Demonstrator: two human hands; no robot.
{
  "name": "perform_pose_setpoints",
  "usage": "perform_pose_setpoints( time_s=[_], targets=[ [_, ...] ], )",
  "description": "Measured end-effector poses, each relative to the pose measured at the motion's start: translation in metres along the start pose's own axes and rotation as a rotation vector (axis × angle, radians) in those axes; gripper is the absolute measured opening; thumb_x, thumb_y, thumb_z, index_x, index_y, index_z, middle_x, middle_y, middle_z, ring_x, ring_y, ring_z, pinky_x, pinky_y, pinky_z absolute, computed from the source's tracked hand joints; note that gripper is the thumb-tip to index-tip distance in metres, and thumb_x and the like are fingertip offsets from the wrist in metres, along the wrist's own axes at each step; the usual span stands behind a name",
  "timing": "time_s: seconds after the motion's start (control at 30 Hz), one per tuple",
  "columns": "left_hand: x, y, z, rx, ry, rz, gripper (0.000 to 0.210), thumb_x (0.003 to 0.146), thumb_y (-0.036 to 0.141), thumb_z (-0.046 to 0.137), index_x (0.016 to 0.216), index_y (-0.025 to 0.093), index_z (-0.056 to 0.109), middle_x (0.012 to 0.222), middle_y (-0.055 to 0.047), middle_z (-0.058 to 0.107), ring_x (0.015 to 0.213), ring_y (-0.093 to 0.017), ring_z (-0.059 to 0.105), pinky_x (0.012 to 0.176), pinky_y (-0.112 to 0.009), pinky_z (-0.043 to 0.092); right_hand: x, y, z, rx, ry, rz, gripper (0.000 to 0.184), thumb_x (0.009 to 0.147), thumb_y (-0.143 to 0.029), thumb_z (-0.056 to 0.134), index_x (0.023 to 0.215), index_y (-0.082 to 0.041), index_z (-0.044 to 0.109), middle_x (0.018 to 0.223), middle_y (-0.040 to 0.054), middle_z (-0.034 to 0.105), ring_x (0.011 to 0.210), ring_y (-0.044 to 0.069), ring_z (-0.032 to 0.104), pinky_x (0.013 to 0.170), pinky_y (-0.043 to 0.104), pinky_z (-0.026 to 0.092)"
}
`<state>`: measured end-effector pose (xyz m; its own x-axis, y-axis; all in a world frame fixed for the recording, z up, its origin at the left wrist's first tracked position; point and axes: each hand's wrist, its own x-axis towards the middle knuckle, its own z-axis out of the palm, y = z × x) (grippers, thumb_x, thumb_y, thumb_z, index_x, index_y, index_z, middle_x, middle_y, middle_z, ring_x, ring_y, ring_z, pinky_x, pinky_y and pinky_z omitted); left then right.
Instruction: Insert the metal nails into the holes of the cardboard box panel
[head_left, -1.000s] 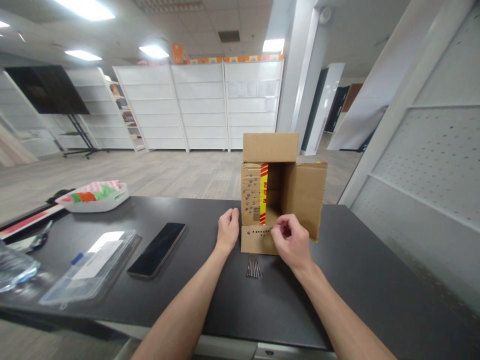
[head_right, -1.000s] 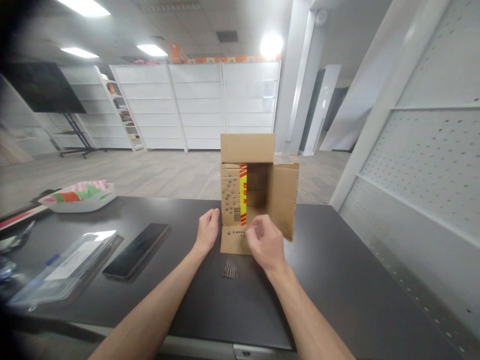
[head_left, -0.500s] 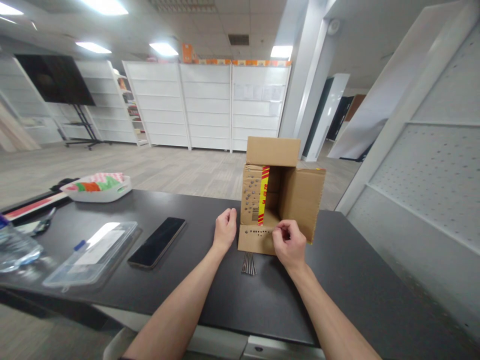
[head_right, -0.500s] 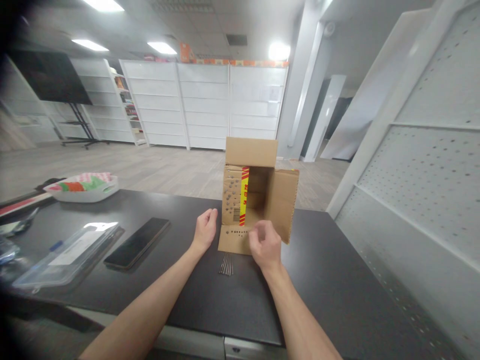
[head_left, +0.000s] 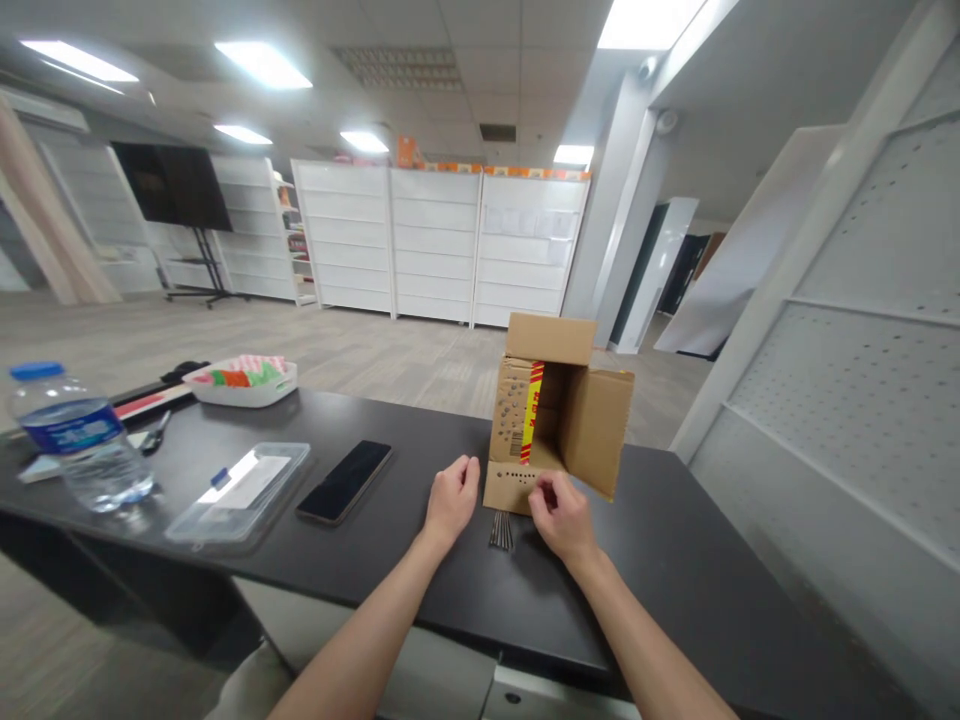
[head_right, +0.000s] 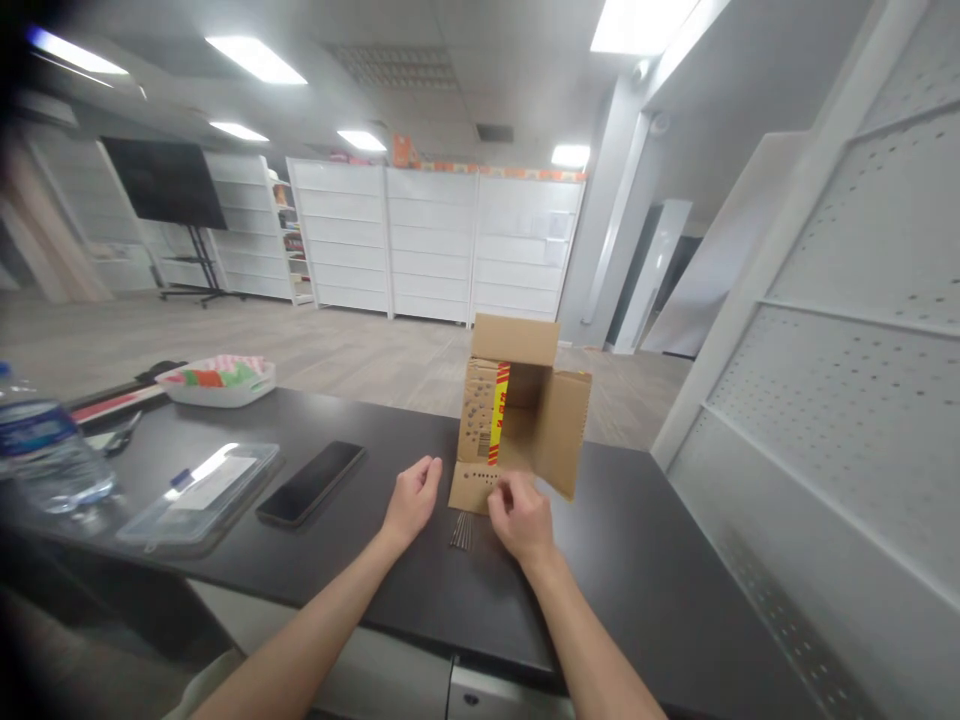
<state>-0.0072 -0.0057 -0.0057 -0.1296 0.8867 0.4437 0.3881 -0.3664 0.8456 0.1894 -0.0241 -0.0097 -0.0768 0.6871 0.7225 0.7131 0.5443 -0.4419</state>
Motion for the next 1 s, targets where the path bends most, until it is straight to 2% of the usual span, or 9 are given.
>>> perform_pose_setpoints(
  time_s=[0.17,0.27,0.4,0.5,0.73,0.87,1.0],
  targets=[
    [-0.021,0.010,-0.009,0.276,-0.160,-0.033,0.040,0.095,0.043,0.041,0.061,0.022,0.042,0.055,0.002,0.048,0.053,-0.014,0.044,0.057,-0.027,0.021,-0.016,-0.012,-0.008,-0.021,-0.131,-0.028,0.013,0.094,-0.022,0.044,0.090,-0.023,0.056,0.080,0.0036,0.066,0.069,0.018,0.064,0.066,0.029,0.049],
    [-0.033,0.018,-0.013,0.442,-0.258,-0.007,0.034,0.096,0.037,0.041,0.068,0.023,0.052,0.062,-0.001,0.060,0.057,-0.017,0.057,0.057,-0.027,0.023,-0.027,-0.017,-0.016,-0.044,-0.172,-0.030,0.015,0.095,-0.020,0.043,0.096,-0.023,0.058,0.089,0.0059,0.069,0.082,0.021,0.067,0.074,0.031,0.050],
    [-0.046,0.031,-0.017,0.590,-0.378,0.054,0.031,0.098,0.037,0.038,0.083,0.024,0.062,0.077,-0.005,0.072,0.071,-0.021,0.069,0.062,-0.027,0.033,-0.038,-0.023,-0.022,-0.088,-0.243,0.026,0.015,0.094,-0.017,0.044,0.090,-0.022,0.058,0.085,0.0054,0.067,0.080,0.021,0.065,0.073,0.031,0.049],
    [-0.053,0.038,-0.019,0.690,-0.445,0.083,0.031,0.099,0.037,0.035,0.093,0.024,0.062,0.086,-0.006,0.075,0.081,-0.022,0.072,0.066,-0.027,0.039,-0.046,-0.028,-0.023,-0.093,-0.317,0.030,0.014,0.091,-0.015,0.046,0.087,-0.022,0.058,0.084,0.0039,0.064,0.077,0.020,0.062,0.071,0.029,0.047],
    [-0.059,0.040,-0.020,0.766,-0.387,0.133,0.022,0.099,0.031,0.037,0.099,0.022,0.057,0.101,-0.006,0.072,0.088,-0.020,0.069,0.073,-0.029,0.043,-0.054,-0.037,-0.024,0.013,-0.370,0.074,0.017,0.087,-0.012,0.049,0.093,-0.021,0.063,0.092,0.0044,0.065,0.087,0.020,0.062,0.079,0.030,0.048],
    [-0.060,0.040,-0.019,0.783,-0.350,0.208,0.018,0.096,0.023,0.039,0.095,0.020,0.057,0.100,-0.007,0.069,0.096,-0.022,0.065,0.083,-0.034,0.043,-0.052,-0.038,-0.023,0.033,-0.391,0.088,0.019,0.086,-0.010,0.050,0.093,-0.021,0.064,0.093,0.0049,0.065,0.090,0.021,0.061,0.082,0.031,0.048],
    [-0.059,0.037,-0.017,0.767,-0.318,0.239,0.016,0.094,0.022,0.041,0.094,0.019,0.057,0.100,-0.008,0.067,0.097,-0.023,0.062,0.085,-0.037,0.042,-0.050,-0.037,-0.022,0.038,-0.412,0.080,0.021,0.087,-0.010,0.049,0.096,-0.021,0.065,0.095,0.0050,0.064,0.092,0.020,0.060,0.083,0.032,0.048]
  ],
)
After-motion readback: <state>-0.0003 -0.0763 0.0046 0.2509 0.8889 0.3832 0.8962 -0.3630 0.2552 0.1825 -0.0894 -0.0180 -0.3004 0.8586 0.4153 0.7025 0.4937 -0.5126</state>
